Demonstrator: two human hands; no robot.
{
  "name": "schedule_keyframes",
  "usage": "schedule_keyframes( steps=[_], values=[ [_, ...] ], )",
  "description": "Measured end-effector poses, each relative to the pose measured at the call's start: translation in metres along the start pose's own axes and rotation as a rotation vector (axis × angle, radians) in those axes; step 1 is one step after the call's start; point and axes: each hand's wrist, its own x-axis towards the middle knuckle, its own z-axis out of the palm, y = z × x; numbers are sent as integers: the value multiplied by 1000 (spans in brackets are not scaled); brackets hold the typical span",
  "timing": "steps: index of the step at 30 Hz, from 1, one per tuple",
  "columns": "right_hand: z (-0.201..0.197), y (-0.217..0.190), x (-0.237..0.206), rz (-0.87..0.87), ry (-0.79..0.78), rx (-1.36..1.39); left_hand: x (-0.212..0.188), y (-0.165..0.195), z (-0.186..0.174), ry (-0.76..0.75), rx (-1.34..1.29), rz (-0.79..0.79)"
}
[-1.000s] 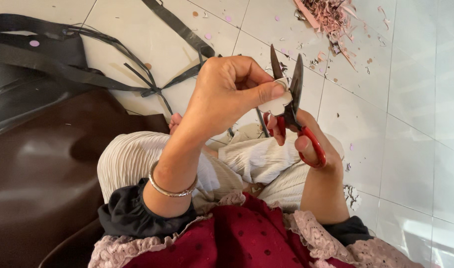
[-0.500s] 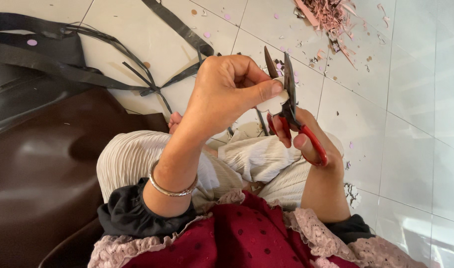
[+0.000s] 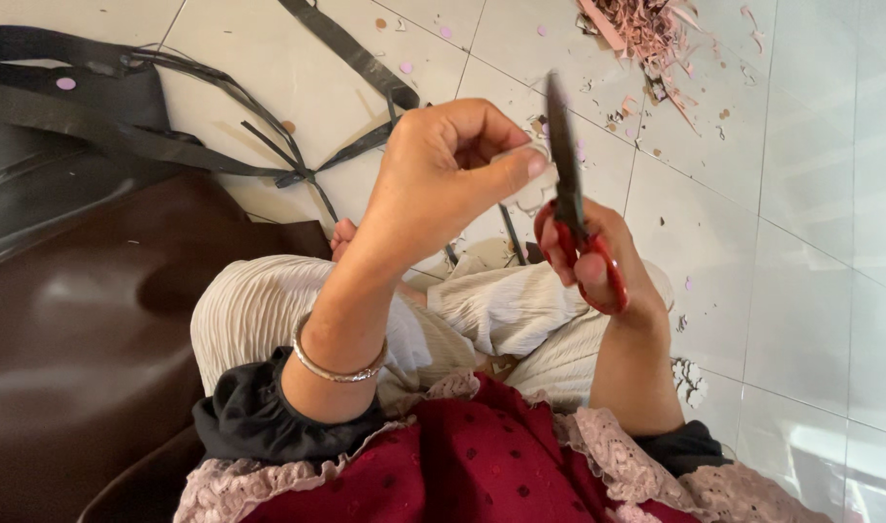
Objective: The person sits on the floor and uses red-handled scissors to trim the edges of a small white paper cutout. They rotate the paper frequently to refine the shape, with small paper scraps accumulating on the floor.
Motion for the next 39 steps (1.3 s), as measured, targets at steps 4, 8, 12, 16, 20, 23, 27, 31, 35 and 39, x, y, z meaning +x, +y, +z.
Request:
schedule_keyframes(
  steps=[4, 8, 12, 16, 20, 23, 27, 31, 35, 39],
  values=[
    [0, 8, -1, -108, 87, 31, 2, -5, -1, 82, -39, -25],
    [-4, 18, 1, -39, 139, -22, 2, -4, -3, 106, -215, -49],
    [-1, 25, -1, 63, 171, -32, 1, 0, -3, 81, -284, -30],
    [5, 27, 1, 11, 122, 30, 0, 1, 1, 85, -321, -26],
    [10, 23, 3, -13, 107, -29, 0, 0, 2, 92, -286, -41],
    [17, 22, 6, -5, 107, -13, 2, -6, 6, 69, -338, -38],
    [21, 22, 7, -15, 126, -3, 3, -12, 9, 49, -378, -34],
    [22, 21, 9, -37, 113, -13, 3, -15, 8, 46, -378, -39],
    [24, 18, 11, -50, 102, -18, 3, -16, 8, 39, -393, -52],
    [25, 11, 12, -94, 82, -33, 3, -16, 8, 23, -403, -70]
  ],
)
